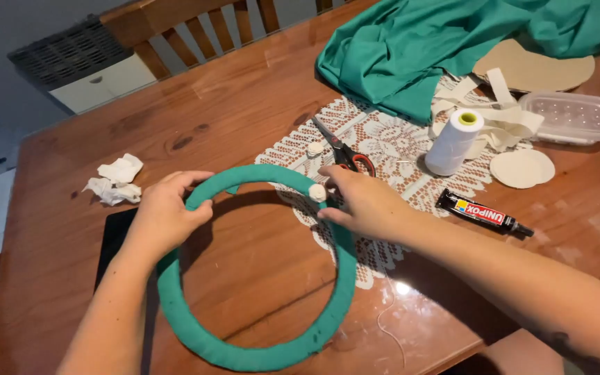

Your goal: Assembling a decorative wreath by gluing small fabric circles and strips onto a green fabric-covered hoop.

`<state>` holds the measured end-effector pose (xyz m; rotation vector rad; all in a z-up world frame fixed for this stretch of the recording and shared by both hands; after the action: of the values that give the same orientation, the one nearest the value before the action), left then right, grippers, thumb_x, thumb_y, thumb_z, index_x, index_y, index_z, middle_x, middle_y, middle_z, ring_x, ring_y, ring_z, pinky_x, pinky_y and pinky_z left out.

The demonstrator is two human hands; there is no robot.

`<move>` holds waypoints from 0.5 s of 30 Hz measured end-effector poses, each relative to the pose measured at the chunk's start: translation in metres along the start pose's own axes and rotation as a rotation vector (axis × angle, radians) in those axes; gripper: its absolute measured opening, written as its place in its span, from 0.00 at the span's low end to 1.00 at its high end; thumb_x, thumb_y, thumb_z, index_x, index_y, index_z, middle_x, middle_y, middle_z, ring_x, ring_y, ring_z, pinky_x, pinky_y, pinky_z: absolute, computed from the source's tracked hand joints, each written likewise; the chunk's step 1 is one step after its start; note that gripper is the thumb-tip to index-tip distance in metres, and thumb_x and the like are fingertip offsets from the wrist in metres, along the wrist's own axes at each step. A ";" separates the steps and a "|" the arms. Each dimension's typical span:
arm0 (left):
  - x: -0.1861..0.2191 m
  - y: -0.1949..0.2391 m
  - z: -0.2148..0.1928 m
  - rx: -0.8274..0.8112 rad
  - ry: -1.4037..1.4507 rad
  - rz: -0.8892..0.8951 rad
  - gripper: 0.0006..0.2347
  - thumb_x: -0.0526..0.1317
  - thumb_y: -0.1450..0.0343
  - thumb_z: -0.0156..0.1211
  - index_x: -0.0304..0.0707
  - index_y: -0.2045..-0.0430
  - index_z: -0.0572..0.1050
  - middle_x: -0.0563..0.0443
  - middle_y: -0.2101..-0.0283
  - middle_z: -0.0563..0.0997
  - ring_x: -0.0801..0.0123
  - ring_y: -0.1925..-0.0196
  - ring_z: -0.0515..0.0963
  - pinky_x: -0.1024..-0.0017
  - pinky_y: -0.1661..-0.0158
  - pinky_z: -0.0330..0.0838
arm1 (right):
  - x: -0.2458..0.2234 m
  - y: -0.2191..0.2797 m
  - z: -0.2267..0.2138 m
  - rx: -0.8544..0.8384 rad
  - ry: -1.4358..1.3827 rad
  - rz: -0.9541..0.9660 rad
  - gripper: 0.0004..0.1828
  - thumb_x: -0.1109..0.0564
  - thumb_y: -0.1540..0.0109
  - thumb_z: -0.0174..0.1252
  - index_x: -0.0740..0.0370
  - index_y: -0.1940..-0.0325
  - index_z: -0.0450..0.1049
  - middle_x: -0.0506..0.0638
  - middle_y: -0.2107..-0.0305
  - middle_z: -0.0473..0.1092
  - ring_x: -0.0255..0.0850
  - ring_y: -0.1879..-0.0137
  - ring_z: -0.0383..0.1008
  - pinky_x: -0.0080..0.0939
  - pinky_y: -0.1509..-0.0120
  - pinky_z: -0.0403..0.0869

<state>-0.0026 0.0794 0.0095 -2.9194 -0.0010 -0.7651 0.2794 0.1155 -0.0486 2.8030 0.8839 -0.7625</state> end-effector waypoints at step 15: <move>-0.078 -0.080 0.089 -0.064 -0.191 0.128 0.03 0.41 0.28 0.60 0.46 0.67 0.77 0.48 0.58 0.79 0.50 0.54 0.78 0.55 0.53 0.69 | 0.017 0.010 0.027 0.179 -0.237 0.122 0.25 0.49 0.41 0.60 0.55 0.41 0.69 0.52 0.63 0.77 0.49 0.59 0.78 0.48 0.53 0.72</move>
<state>-0.0298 0.1723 -0.0961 -3.0050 0.1940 -0.4743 0.2851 0.1088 -0.0810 2.8019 0.6275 -1.1761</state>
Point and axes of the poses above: each hand's wrist, its own y-axis away from the middle knuckle, its own z-axis out of the palm, x = y × z, the point moved 8 cm from there along -y, towards the middle knuckle
